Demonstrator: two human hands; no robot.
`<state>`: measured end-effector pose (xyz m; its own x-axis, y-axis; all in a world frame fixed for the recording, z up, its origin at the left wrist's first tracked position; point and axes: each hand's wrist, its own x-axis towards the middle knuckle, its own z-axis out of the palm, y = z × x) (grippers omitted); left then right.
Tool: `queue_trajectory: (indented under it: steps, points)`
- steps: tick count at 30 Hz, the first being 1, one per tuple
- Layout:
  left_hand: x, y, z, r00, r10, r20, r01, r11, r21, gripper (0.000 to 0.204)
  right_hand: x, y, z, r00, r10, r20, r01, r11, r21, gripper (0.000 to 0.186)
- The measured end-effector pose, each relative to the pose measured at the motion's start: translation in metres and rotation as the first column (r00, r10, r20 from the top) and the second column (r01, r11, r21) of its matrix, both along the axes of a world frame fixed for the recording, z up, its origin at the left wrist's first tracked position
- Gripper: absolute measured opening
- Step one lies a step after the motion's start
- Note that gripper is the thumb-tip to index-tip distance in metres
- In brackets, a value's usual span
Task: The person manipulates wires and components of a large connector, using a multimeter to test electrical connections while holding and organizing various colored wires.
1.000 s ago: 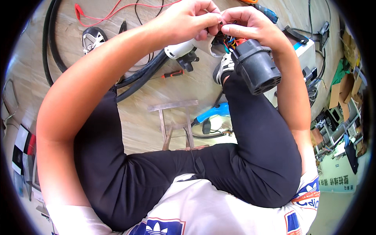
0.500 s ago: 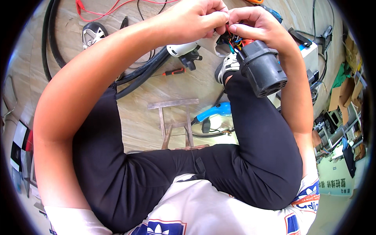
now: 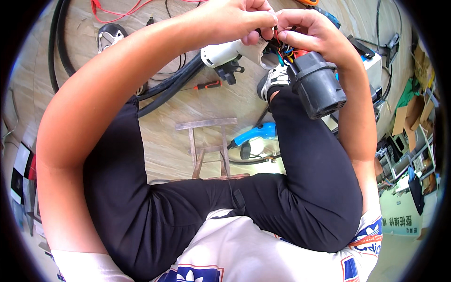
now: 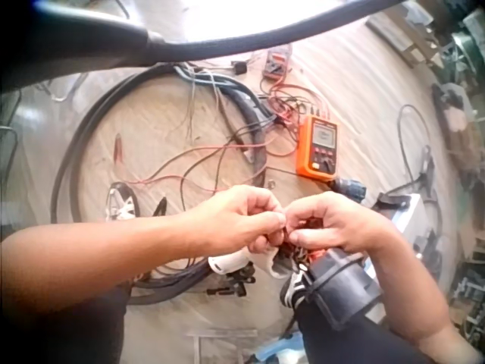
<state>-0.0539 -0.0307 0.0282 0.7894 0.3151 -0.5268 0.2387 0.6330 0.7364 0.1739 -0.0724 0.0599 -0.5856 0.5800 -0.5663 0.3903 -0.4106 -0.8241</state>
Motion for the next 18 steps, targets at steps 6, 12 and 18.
queue_trajectory:
  steps: [6, 12, 18]
  points:
    - [-0.001, -0.001, 0.012, 0.997, -0.044, -0.067, 0.052, 0.989, 0.136, 0.018, -0.001, 0.005, -0.002, 0.999, 0.015, -0.047, -0.010, 0.994, 0.105, 0.015]
    - [-0.003, -0.002, 0.021, 0.997, -0.026, -0.073, 0.026, 1.000, -0.005, 0.015, -0.008, 0.018, 0.016, 0.990, 0.143, 0.010, -0.141, 0.957, 0.255, 0.015]
    - [-0.007, -0.006, 0.019, 0.997, 0.028, -0.077, -0.021, 0.996, 0.087, 0.017, -0.008, 0.017, 0.010, 0.988, 0.145, -0.057, -0.132, 0.974, 0.182, 0.018]
